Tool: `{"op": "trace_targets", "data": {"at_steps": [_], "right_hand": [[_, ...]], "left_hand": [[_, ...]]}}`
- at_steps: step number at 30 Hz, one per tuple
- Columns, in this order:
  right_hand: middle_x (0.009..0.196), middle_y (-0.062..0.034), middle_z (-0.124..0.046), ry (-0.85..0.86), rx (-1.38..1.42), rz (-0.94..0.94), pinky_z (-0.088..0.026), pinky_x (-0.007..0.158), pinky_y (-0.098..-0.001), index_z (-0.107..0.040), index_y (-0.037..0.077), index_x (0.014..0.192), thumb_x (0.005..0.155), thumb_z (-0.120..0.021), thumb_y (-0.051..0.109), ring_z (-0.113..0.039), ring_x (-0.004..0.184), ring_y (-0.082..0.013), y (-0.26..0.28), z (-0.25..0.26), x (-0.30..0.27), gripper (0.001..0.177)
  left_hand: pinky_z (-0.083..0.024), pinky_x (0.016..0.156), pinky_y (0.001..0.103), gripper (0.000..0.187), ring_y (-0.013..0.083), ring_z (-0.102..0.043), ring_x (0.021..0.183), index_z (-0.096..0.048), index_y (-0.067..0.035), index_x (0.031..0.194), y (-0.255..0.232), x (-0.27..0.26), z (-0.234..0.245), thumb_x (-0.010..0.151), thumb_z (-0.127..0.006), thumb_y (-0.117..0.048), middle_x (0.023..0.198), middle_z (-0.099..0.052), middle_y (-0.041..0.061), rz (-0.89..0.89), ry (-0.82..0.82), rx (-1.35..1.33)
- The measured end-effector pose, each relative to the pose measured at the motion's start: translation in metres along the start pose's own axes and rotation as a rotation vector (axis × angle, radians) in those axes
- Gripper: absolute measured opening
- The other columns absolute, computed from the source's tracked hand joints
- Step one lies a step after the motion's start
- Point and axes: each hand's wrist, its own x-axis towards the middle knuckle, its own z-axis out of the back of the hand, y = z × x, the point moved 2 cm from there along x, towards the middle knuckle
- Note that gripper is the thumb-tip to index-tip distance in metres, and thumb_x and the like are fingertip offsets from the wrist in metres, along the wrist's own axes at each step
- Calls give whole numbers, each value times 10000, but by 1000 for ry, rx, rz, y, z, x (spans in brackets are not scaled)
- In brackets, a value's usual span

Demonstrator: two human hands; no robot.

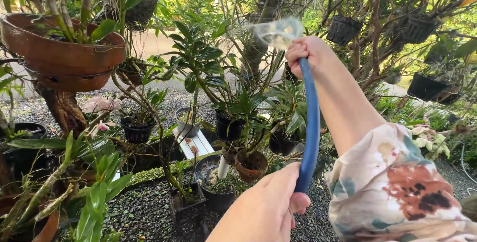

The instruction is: Watering various potted and hanging plants in a garden using a hose.

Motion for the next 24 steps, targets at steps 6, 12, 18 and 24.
{"op": "trace_targets", "data": {"at_steps": [6, 12, 18, 24], "right_hand": [[565, 66, -387, -39, -83, -78, -246, 204, -126, -404, 130, 813, 1127, -387, 134, -315, 333, -6, -10, 11, 34, 315], [573, 50, -403, -130, 8, 119, -266, 196, -105, -550, 101, 1367, 1102, -340, 90, -322, 336, -7, -9, 5, 18, 338], [594, 40, -421, -201, -19, 124, -278, 201, -109, -531, 71, 1425, 1076, -374, 32, -334, 345, -15, -22, 4, 22, 385], [555, 58, -399, -264, 19, 42, -285, 205, -116, -569, 77, 1171, 1079, -356, 68, -333, 337, -13, -34, 21, 54, 232]], "left_hand": [[-556, 781, 322, 352, 131, -739, 961, -476, -193, 1160, 9, 4, 11, 876, -334, -41, 1160, -697, -5, 16, 53, 20], [-630, 812, 301, 414, 104, -759, 1004, -509, -170, 1330, 30, 17, 18, 949, -350, -149, 1195, -684, 38, -20, -27, -22], [-551, 801, 346, 316, 128, -729, 1019, -482, -160, 1176, 22, 13, 44, 925, -321, -53, 1207, -676, 22, 60, 128, 4], [-526, 769, 297, 358, 107, -735, 981, -484, -199, 1312, 37, 17, 58, 990, -337, -145, 1206, -680, -14, 110, 181, -28]]}}
